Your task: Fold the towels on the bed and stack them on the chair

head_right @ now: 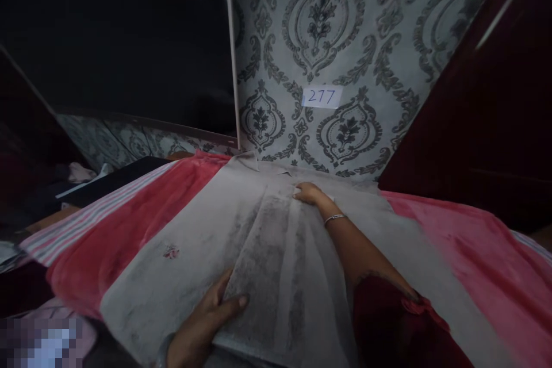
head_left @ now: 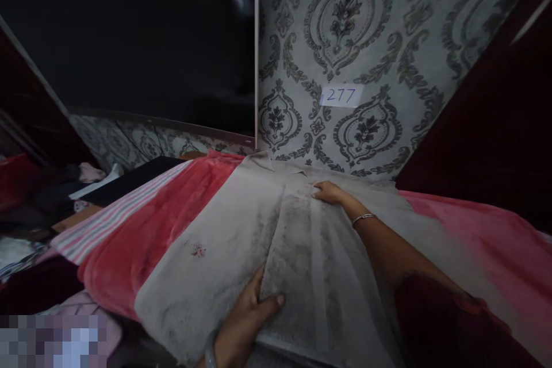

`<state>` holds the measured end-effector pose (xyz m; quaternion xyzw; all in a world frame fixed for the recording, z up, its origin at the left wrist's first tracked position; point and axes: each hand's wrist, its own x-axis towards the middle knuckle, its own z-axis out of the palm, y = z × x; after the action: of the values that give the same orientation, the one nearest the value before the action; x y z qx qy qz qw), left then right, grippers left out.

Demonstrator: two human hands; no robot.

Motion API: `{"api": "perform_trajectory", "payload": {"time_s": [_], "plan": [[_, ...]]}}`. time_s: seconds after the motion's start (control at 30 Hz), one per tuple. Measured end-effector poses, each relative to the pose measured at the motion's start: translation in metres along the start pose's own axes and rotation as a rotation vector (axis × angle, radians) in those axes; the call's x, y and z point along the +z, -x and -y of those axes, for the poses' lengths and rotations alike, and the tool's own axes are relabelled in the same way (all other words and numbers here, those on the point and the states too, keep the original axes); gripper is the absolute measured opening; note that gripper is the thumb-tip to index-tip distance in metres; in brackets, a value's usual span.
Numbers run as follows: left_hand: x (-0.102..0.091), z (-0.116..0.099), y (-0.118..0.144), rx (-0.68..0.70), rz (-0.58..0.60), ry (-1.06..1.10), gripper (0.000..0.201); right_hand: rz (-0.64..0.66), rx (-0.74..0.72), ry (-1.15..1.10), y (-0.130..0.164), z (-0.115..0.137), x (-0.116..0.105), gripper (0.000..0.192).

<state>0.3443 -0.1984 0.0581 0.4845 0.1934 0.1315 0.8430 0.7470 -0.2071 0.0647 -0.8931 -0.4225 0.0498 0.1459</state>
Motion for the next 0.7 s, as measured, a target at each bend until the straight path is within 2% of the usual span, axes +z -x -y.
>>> {"api": "perform_trajectory", "payload": {"time_s": [0.13,0.27,0.37,0.47,0.57,0.63,0.7], "plan": [[0.002,0.001,0.0,0.025,0.021,-0.004,0.068,-0.013,0.032,-0.027,0.007,-0.002,0.005,0.035],[0.001,0.002,-0.001,0.052,0.007,-0.043,0.066,-0.095,0.072,-0.035,0.02,0.001,0.012,0.036],[0.001,0.003,-0.001,0.052,-0.01,-0.06,0.066,-0.166,0.095,-0.034,0.028,0.004,0.009,0.035],[0.006,0.001,0.002,0.049,-0.005,-0.028,0.069,-0.221,0.099,-0.032,0.033,0.006,-0.007,0.036],[0.014,-0.011,0.006,0.067,0.005,-0.028,0.07,-0.255,0.083,-0.036,0.031,0.012,-0.034,0.034],[0.013,-0.026,0.01,0.092,-0.013,-0.042,0.071,-0.264,0.073,-0.038,0.026,0.024,-0.05,0.032],[0.002,-0.042,0.015,0.123,-0.077,-0.066,0.074,-0.27,0.06,-0.038,0.018,0.044,-0.057,0.032]]}}
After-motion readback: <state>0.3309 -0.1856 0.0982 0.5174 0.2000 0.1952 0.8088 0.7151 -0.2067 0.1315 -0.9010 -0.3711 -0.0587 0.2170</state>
